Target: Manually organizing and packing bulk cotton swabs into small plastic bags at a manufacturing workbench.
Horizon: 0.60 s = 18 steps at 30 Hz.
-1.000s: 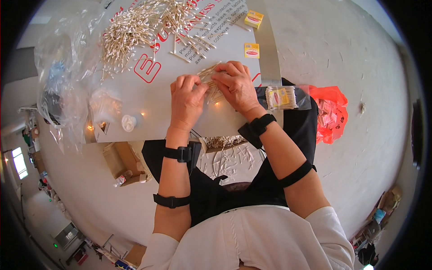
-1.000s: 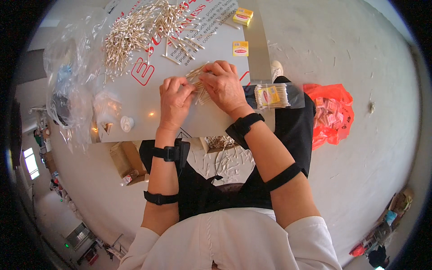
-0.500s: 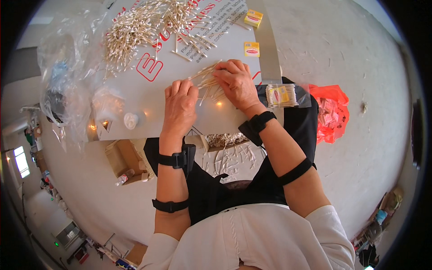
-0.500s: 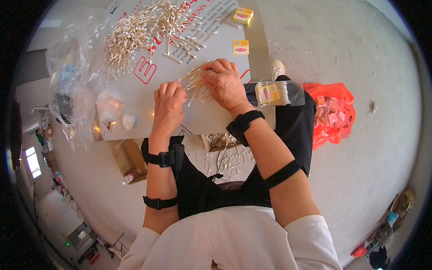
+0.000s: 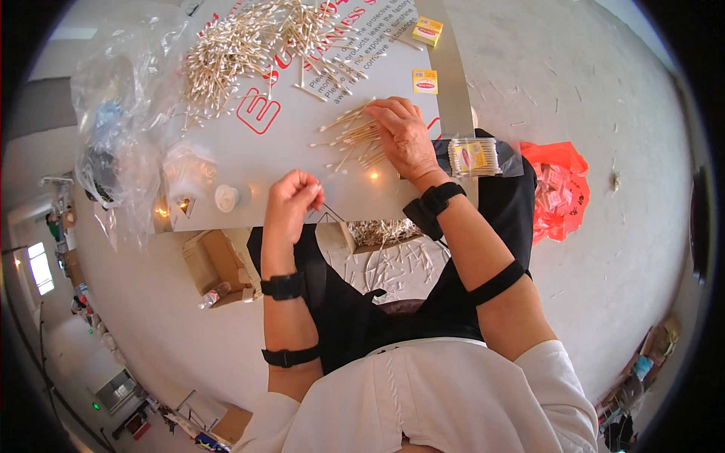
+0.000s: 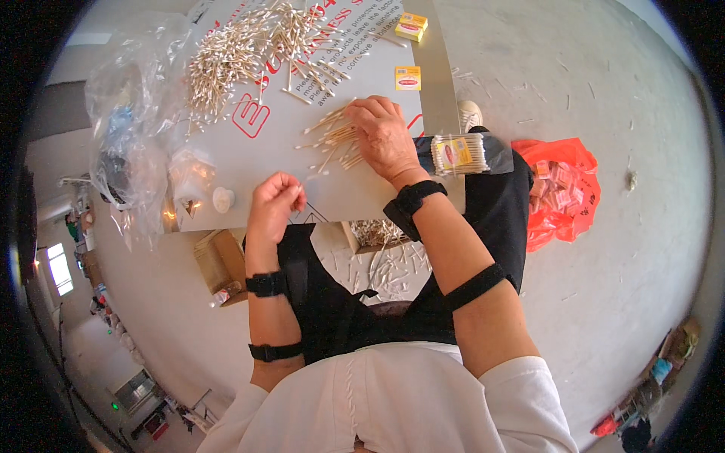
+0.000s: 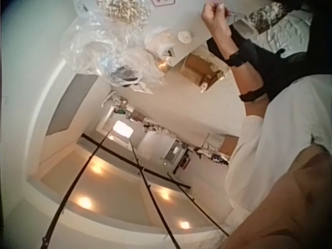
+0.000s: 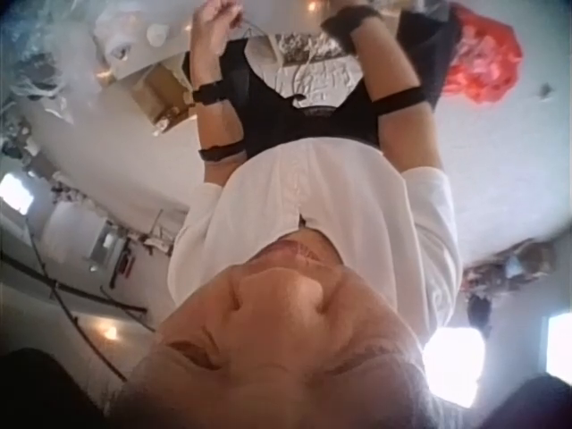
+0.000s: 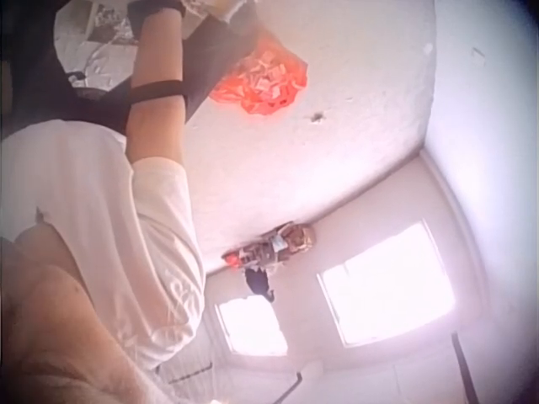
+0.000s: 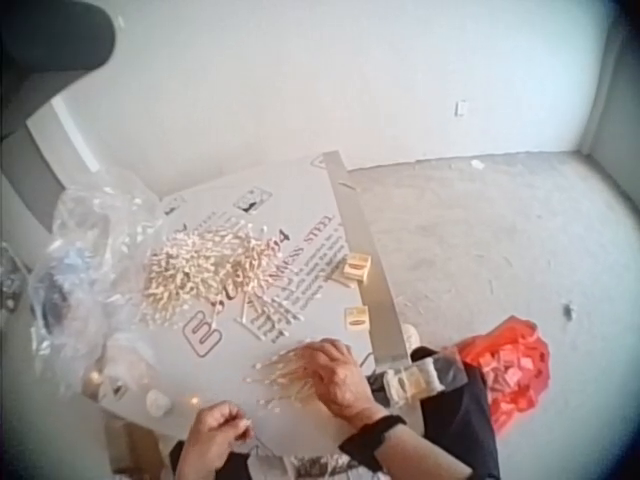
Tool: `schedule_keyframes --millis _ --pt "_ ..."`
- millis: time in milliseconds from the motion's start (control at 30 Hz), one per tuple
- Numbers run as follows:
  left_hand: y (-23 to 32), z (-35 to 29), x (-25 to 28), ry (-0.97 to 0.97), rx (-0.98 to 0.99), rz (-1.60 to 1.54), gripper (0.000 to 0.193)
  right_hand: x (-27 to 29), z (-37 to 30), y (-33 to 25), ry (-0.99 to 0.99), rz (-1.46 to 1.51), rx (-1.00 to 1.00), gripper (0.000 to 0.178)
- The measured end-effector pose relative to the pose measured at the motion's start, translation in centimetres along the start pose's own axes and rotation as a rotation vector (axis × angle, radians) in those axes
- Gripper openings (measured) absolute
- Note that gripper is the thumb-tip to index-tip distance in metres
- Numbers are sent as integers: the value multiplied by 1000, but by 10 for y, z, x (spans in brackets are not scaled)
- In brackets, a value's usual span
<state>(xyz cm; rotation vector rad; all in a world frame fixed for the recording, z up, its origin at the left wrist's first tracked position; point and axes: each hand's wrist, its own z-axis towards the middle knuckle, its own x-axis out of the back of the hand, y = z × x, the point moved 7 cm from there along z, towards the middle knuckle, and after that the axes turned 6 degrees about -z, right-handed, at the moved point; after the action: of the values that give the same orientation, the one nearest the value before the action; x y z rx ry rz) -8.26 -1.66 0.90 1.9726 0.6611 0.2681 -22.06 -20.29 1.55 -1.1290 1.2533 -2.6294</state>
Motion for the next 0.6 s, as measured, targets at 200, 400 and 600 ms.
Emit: schedule_keyframes --millis 200,400,600 --pt "-21 -46 -35 -323 102 210 6 6 1 8 29 81 -2 30" --pt "-6 -21 -17 43 -164 452 8 29 -21 13 162 303 -227 31" --pt "29 10 -33 243 -589 897 19 37 -57 -7 127 97 -157 26"
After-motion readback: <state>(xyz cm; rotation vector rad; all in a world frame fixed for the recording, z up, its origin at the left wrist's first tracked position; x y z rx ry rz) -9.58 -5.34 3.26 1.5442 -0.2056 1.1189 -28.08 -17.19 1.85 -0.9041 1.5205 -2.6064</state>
